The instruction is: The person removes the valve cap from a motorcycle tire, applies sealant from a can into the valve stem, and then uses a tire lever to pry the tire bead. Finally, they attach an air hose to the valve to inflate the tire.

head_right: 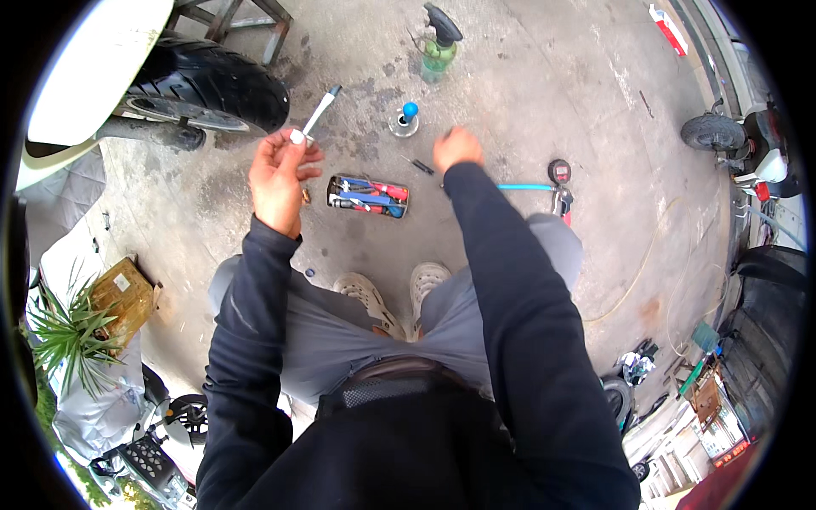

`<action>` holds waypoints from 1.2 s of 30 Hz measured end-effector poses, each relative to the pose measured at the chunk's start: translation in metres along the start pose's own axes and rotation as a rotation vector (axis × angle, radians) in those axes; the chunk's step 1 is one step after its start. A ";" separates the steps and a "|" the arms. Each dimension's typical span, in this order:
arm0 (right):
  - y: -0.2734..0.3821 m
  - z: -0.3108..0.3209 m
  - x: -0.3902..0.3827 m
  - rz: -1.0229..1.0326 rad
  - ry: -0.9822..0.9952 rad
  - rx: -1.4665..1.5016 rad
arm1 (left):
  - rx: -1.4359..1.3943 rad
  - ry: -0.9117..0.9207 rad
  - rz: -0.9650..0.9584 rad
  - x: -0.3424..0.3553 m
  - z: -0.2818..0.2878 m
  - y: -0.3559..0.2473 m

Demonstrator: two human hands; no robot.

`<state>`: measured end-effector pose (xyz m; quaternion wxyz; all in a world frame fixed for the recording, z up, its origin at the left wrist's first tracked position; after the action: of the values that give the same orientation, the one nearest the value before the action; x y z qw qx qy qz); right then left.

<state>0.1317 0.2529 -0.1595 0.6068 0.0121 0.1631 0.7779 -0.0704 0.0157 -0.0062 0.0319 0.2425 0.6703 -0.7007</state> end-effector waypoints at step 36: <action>0.186 0.074 -0.068 0.489 0.243 0.783 | 0.225 -0.149 -0.364 0.010 0.045 -0.013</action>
<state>-0.0090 0.1667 -0.0277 0.3322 0.1869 0.5060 0.7737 -0.0972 -0.0237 0.0013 -0.0728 0.0672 0.6162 -0.7813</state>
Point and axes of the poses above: each hand's wrist, its own x-axis towards the middle knuckle, its own z-axis out of the back of the hand, y = z × x, the point moved 6 cm from there along x, towards the middle knuckle, and after that the axes turned 15 degrees about -y, right-handed, at the moved point
